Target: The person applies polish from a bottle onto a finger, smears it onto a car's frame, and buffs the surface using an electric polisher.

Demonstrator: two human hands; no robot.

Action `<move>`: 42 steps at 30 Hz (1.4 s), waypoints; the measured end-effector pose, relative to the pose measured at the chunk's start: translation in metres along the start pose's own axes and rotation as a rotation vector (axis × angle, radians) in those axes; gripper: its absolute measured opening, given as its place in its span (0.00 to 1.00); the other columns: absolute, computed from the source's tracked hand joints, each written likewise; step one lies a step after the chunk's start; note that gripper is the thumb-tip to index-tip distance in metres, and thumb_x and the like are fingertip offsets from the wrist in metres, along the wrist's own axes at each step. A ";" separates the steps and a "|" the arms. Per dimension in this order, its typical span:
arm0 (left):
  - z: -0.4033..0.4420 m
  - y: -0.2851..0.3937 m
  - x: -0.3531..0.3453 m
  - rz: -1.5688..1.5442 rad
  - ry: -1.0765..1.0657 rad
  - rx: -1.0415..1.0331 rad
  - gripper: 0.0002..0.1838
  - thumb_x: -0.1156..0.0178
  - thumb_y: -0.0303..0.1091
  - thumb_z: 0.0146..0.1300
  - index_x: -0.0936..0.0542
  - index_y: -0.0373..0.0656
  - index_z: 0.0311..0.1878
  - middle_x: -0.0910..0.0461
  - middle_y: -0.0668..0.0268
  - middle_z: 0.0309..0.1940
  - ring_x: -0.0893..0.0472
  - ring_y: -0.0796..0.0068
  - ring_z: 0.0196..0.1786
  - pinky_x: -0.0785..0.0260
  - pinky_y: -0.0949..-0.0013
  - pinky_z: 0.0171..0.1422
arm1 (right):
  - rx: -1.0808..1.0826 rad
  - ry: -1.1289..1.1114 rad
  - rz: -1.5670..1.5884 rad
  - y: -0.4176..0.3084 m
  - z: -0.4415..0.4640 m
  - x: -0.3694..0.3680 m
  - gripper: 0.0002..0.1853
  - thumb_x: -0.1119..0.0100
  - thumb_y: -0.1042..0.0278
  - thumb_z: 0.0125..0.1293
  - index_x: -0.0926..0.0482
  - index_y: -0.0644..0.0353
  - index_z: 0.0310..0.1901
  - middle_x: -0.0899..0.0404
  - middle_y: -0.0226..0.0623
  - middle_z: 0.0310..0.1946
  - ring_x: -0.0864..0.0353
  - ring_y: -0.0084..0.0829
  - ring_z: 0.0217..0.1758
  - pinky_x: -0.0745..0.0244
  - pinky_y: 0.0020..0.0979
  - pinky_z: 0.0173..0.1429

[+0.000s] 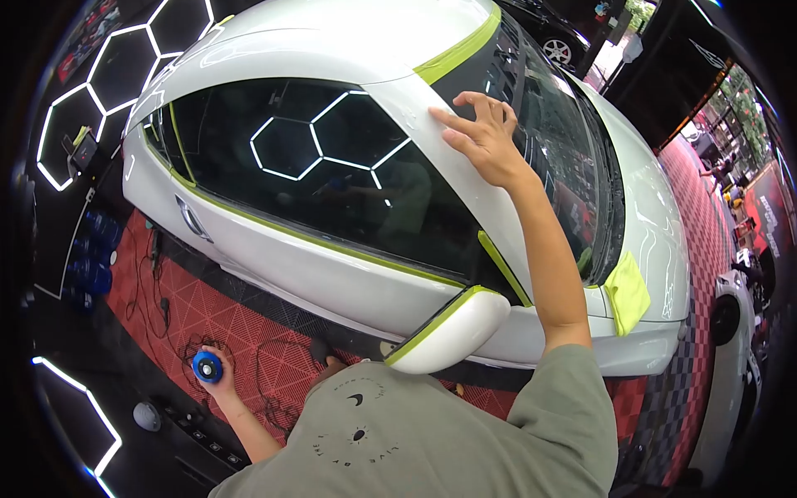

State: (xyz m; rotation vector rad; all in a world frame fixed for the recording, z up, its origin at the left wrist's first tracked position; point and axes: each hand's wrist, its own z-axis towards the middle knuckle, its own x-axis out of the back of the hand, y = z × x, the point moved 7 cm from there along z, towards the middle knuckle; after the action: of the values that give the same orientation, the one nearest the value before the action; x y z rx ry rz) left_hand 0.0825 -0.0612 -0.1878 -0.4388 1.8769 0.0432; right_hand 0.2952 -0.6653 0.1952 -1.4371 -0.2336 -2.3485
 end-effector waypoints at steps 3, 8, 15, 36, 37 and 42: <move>-0.005 0.025 0.013 -0.022 -0.019 -0.141 0.24 0.32 0.40 0.60 0.26 0.32 0.52 0.20 0.52 0.47 0.20 0.56 0.54 0.23 0.56 0.61 | 0.067 0.019 0.148 -0.008 -0.005 0.006 0.23 0.59 0.46 0.74 0.19 0.37 0.62 0.38 0.38 0.62 0.49 0.41 0.71 0.71 0.47 0.77; -0.011 0.031 0.018 -0.019 0.088 -0.211 0.24 0.33 0.40 0.61 0.26 0.32 0.52 0.21 0.52 0.47 0.20 0.56 0.54 0.23 0.56 0.62 | 0.256 0.112 -0.228 -0.027 0.021 0.004 0.24 0.59 0.40 0.74 0.21 0.31 0.63 0.38 0.39 0.63 0.50 0.41 0.72 0.74 0.53 0.78; -0.010 0.028 0.010 -0.035 -0.070 -0.127 0.26 0.33 0.42 0.62 0.28 0.32 0.53 0.22 0.51 0.49 0.21 0.56 0.55 0.23 0.56 0.63 | 0.400 -0.037 -0.201 -0.036 0.009 0.007 0.24 0.60 0.36 0.74 0.18 0.30 0.60 0.37 0.37 0.62 0.49 0.39 0.72 0.71 0.52 0.79; 0.006 0.032 0.015 -0.062 0.041 -0.127 0.24 0.33 0.42 0.60 0.25 0.33 0.50 0.20 0.53 0.47 0.20 0.57 0.54 0.23 0.56 0.62 | 0.129 0.094 -0.189 -0.003 0.020 0.002 0.26 0.62 0.39 0.75 0.27 0.34 0.69 0.37 0.40 0.64 0.49 0.41 0.73 0.69 0.49 0.77; 0.006 0.032 0.014 -0.058 0.026 -0.117 0.23 0.33 0.42 0.60 0.24 0.33 0.50 0.20 0.53 0.48 0.20 0.57 0.55 0.23 0.55 0.62 | 0.091 0.140 -0.189 -0.001 0.008 0.008 0.29 0.63 0.36 0.74 0.31 0.34 0.71 0.39 0.41 0.65 0.48 0.41 0.73 0.70 0.51 0.78; 0.003 0.032 0.011 -0.040 0.038 -0.056 0.21 0.34 0.34 0.57 0.24 0.30 0.50 0.19 0.51 0.47 0.19 0.54 0.54 0.24 0.55 0.62 | 0.040 0.065 -0.359 -0.019 -0.071 -0.014 0.30 0.64 0.33 0.73 0.31 0.32 0.71 0.39 0.37 0.67 0.48 0.41 0.74 0.72 0.52 0.79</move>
State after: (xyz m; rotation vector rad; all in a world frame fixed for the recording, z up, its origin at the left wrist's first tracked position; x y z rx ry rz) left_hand 0.0717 -0.0335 -0.2045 -0.5185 1.9076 0.0605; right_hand 0.2353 -0.6680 0.1511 -1.3916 -0.5588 -2.6488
